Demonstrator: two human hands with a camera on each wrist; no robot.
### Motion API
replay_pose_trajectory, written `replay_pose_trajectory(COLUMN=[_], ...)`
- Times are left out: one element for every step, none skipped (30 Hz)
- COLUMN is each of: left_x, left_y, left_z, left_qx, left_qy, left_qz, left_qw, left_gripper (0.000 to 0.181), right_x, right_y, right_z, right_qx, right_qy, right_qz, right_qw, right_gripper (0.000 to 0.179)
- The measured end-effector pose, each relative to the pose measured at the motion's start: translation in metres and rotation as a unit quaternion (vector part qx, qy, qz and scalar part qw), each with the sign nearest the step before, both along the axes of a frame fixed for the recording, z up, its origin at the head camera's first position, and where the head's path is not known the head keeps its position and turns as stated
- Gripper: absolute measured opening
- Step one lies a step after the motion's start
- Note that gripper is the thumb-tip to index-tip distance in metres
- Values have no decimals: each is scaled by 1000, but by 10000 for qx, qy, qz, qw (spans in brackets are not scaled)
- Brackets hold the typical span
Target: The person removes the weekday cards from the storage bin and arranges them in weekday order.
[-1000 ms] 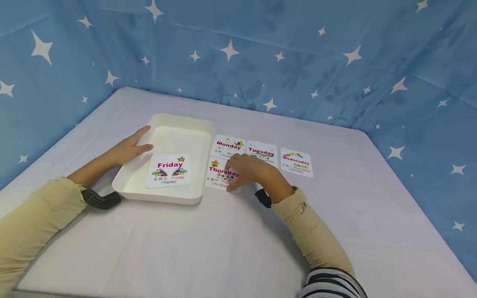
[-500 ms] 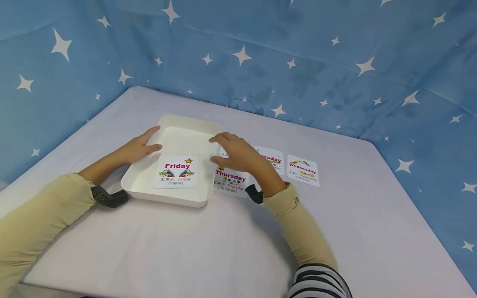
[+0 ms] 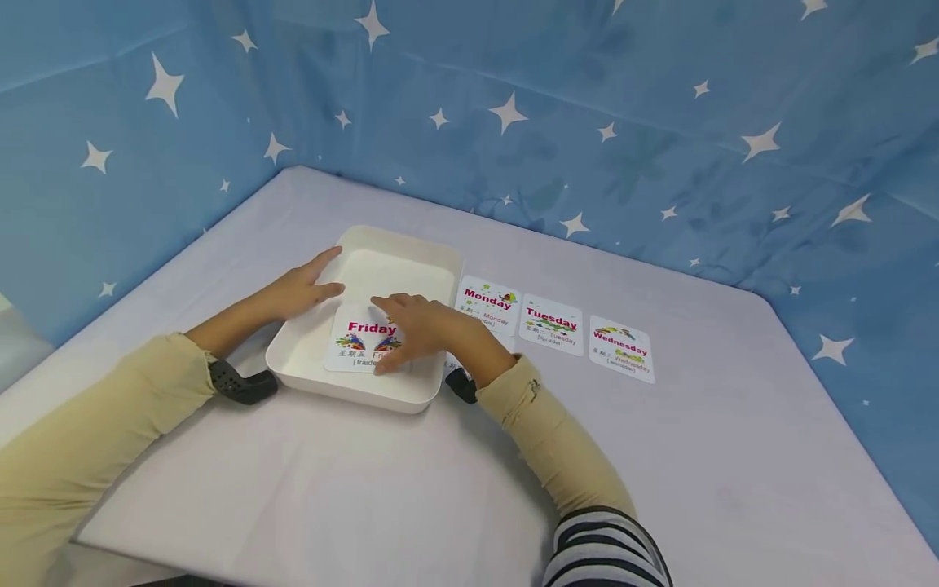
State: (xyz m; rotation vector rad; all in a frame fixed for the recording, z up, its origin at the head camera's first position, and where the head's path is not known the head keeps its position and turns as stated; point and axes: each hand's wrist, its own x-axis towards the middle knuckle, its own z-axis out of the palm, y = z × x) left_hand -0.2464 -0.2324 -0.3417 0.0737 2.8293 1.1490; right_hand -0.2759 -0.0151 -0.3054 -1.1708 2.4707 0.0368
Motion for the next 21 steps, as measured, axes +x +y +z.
replay_pose_trajectory(left_x=[-1, -1, -1, -2, -2, -2, -2, -2, -2, -1, -1, -1, 0, 0, 0, 1, 1, 1, 2, 2, 2], left_y=[1, 1, 1, 1, 1, 1, 2, 1, 1, 1, 0, 0, 0, 0, 0, 0, 0, 1, 1, 1, 2], left_z=[1, 2, 2, 2, 2, 2, 2, 2, 2, 2, 1, 1, 1, 1, 1, 1, 2, 2, 2, 2, 3], left_qx=[-4, -9, -6, -6, -9, -11, -12, -10, -10, -10, -7, -6, -3, -7, -10, -11, -4, -8, -7, -23, -39], left_qy=[4, 5, 1, -6, -11, -14, -14, -26, -40, -50, -51, -61, -71, -81, -79, -74, -79, -78, -86, -83, -82], left_qz=[-3, -8, -8, -15, -14, -11, -8, -3, -4, -1, 0, -1, 4, 7, 7, 4, 3, 1, 2, 0, -3], left_qw=[10000, 10000, 10000, 10000, 10000, 10000, 10000, 10000, 10000, 10000, 10000, 10000, 10000, 10000, 10000, 10000, 10000, 10000, 10000, 10000, 10000], left_gripper=[69, 69, 69, 69, 69, 69, 69, 69, 69, 69, 69, 69, 69, 69, 69, 69, 69, 69, 70, 69, 69], right_x=[0, 0, 0, 0, 0, -1, 0, 0, 0, 1, 1, 2, 3, 3, 4, 4, 4, 5, 5, 5, 5], right_y=[0, 1, 1, 1, 2, 2, 2, 3, 3, 3, 3, 3, 4, 4, 5, 5, 6, 6, 7, 8, 8], right_z=[0, 0, 0, 0, 0, 0, 0, 0, 0, 0, 1, 1, 1, 2, 2, 3, 3, 3, 3, 4, 4], right_qx=[22, 11, -20, -66, -119, -178, -234, -290, -346, -389, -428, -462, -486, -503, -507, -509, -497, -485, -475, -448, -422], right_qy=[-1, 7, 26, 47, 78, 119, 169, 225, 261, 303, 334, 357, 378, 413, 446, 495, 550, 609, 677, 754, 804], right_qz=[2, 11, 46, 89, 152, 210, 248, 277, 275, 267, 235, 197, 158, 140, 126, 135, 135, 145, 158, 196, 227], right_qw=[10000, 10000, 10000, 9999, 9998, 9996, 9993, 9989, 9987, 9984, 9982, 9981, 9980, 9978, 9976, 9974, 9972, 9969, 9964, 9960, 9956], right_gripper=[102, 101, 100, 98, 95, 93, 91, 90, 88, 86, 85, 84, 83, 82, 82, 81, 81, 82, 83, 85, 87])
